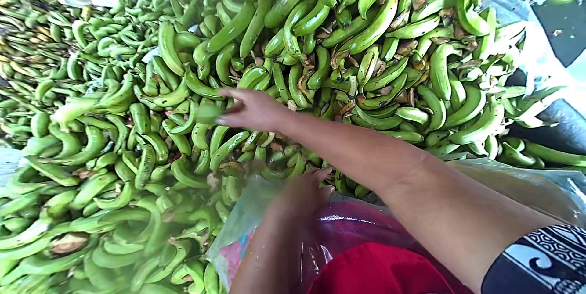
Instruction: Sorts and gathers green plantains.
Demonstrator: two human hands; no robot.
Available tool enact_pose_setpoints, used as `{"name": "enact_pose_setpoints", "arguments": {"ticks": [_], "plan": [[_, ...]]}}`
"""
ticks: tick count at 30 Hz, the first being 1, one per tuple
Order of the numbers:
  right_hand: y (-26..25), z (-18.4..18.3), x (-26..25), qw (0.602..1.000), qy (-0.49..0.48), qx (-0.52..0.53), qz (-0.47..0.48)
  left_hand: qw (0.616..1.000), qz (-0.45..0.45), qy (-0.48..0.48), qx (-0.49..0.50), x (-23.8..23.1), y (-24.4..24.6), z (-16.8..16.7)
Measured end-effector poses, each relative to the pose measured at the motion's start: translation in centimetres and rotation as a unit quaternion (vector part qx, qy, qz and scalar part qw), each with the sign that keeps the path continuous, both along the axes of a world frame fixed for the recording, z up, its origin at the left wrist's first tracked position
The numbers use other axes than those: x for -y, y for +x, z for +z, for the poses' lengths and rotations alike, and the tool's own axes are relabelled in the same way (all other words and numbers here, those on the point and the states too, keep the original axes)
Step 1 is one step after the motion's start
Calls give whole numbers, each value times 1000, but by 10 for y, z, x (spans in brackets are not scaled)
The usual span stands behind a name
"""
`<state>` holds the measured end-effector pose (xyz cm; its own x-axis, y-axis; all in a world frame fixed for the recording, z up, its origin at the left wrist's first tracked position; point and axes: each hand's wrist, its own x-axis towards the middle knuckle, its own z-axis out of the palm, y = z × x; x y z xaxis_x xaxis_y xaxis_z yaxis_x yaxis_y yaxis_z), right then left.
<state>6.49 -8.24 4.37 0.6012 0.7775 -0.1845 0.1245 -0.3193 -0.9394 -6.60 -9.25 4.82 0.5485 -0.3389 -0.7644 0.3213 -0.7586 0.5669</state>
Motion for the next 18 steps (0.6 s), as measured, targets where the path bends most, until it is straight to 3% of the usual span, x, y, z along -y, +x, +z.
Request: {"name": "enact_pose_setpoints", "arguments": {"ticks": [2,5,8,10,12,18], "plan": [[11,30,-5,1000,15,-3,10,1000,11,4,-7,-1,2,-4],[30,-12,53,975,-193,39,-102,999,37,24,-21,-7,3,-3],[60,-76,130,878,-358,-5,-319,998,47,31,-19,-10,3,-1],[71,-95,157,816,-421,-47,-393,998,43,27,-23,-11,2,-3],[76,-105,164,797,-454,-49,-395,998,46,22,-23,-12,2,-5],[79,-113,152,804,-475,-36,-354,996,82,29,-29,-16,3,-9]]}}
